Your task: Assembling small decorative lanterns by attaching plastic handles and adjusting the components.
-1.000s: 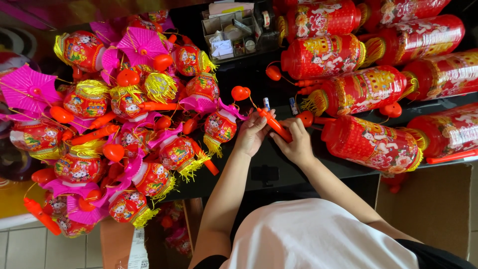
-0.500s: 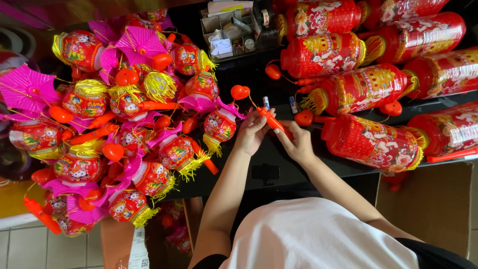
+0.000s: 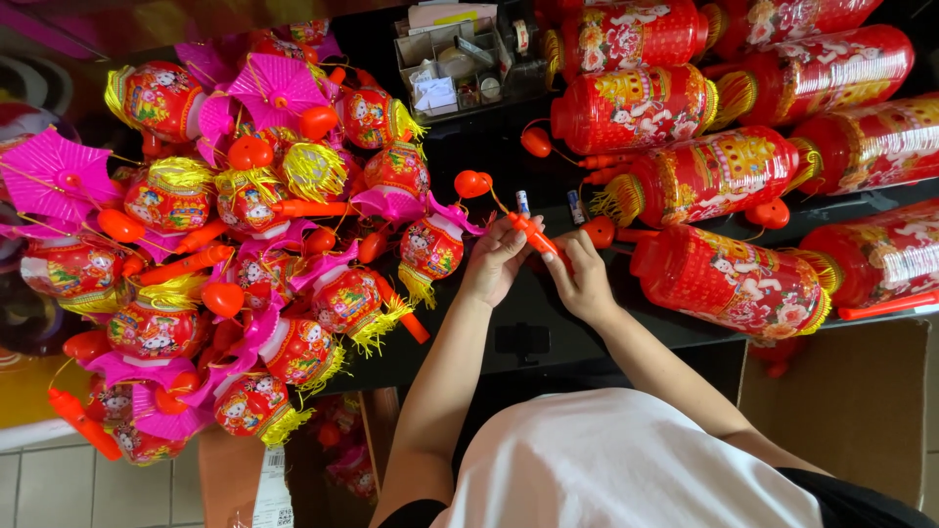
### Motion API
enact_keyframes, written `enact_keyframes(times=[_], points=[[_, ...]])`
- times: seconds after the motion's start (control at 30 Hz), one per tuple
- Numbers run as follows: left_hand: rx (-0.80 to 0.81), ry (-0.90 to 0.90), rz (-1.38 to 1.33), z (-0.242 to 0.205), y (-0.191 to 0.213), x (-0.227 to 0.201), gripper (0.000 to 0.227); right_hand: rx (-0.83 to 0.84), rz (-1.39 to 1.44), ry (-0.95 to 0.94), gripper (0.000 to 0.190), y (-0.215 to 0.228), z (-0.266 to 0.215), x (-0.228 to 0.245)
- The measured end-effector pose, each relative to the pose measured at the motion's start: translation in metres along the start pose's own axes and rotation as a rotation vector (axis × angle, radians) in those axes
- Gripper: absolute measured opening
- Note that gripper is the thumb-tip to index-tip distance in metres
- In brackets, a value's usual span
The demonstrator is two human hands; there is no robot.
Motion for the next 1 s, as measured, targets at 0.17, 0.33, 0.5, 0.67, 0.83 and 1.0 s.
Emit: enact_keyframes(times=[0.17,0.33,0.5,0.67,0.83,1.0], points=[[0.011,0.001,0.002,0.009,0.018,0.012,0.02,0.007,0.006,0.002,0.034,-0.002,0.001,0.009],[0.23,-0.021,0.147,-0.01,-0.017,-0.009,0.043,0.038,0.103,-0.003,0.024,0.009,0.008,0.02],[0.253,0.035,0.449,-0.068,-0.033,-0.033,0.039,0.022,0.045,0.055,0.019,0.027,0.033,0.048],[0.316,-0.284,0.903,-0.129,-0.086,-0.113,0.043,0.002,0.098,0.198,0.023,0.046,0.073,0.101],[0.13,-0.678,0.905,-0.153,-0.073,-0.164,0.111,-0.012,0.419,0.419,0.037,0.059,0.088,0.131],[0.323,-0.502,0.615,-0.114,-0.069,-0.096,0.132,-0.274,0.946,-0.042,0.044,0.043,0.064,0.119]])
Point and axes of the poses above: each hand's wrist, its own z-axis towards the middle knuckle, its own y-axis out of the back of the hand, x = y × z, the point moved 4 cm from there along z, towards the middle knuckle, and after that the axes turned 1 degree about -x, right-handed, at the moved point
